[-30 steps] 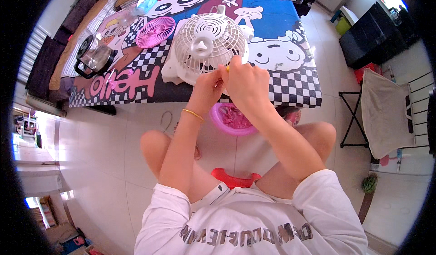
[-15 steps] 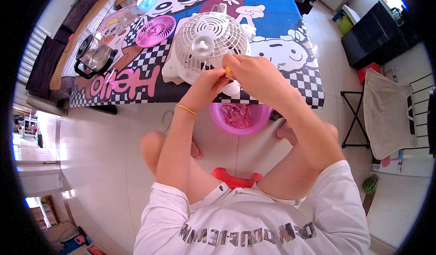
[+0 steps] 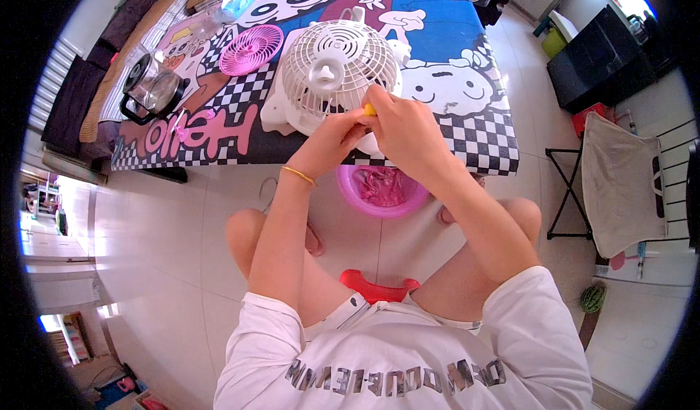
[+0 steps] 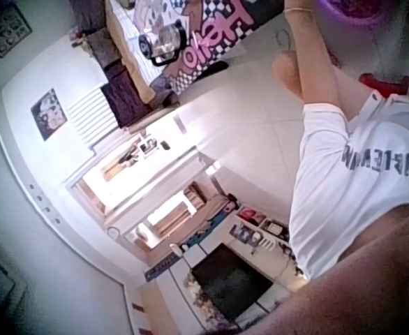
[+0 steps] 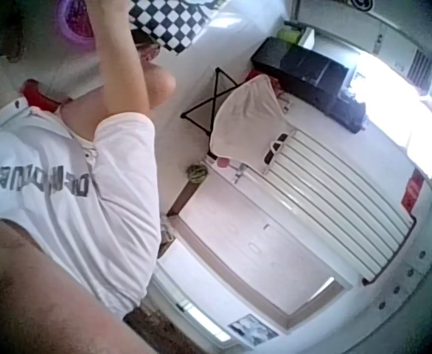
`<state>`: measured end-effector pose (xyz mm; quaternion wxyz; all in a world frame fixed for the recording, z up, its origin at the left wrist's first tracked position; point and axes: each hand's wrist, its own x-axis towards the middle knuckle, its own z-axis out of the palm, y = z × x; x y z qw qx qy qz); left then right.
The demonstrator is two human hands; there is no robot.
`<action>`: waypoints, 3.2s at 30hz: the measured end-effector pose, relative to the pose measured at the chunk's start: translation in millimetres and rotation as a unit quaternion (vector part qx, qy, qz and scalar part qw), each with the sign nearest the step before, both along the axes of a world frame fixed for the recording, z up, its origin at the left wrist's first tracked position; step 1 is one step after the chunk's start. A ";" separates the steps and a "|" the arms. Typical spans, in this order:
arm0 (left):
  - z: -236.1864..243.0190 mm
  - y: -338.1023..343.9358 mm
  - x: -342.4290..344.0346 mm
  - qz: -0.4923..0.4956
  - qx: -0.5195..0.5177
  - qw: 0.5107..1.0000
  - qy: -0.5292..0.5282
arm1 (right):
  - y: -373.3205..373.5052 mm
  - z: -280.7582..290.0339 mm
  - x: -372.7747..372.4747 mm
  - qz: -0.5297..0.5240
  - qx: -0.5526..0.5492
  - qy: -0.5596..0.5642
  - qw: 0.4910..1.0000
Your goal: The person uses a screwdriver to remove screws from the back casing of a small white fan while holding the device by hand. The person then pulls the plastic casing pieces apart.
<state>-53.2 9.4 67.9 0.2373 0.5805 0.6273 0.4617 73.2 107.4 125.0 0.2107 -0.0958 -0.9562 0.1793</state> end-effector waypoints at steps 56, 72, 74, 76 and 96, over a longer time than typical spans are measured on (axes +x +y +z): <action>-28.3 -11.5 57.9 0.144 0.083 0.975 0.145 | 137.5 -72.0 48.0 -0.149 -0.131 -0.074 0.977; -52.1 -42.3 10.7 0.401 0.161 0.841 -0.327 | 85.0 -43.1 21.7 -0.115 -0.334 -0.054 0.934; -42.2 -39.9 7.4 0.398 0.134 0.814 -0.401 | 84.3 -45.5 22.6 -0.105 -0.333 -0.053 0.936; -39.1 -36.6 -1.8 0.375 0.117 0.814 -0.429 | 82.3 -45.8 23.0 -0.095 -0.332 -0.051 0.937; -42.0 -23.6 5.8 0.236 0.053 0.788 -0.567 | 50.7 -37.9 19.3 -0.075 -0.414 -0.012 0.907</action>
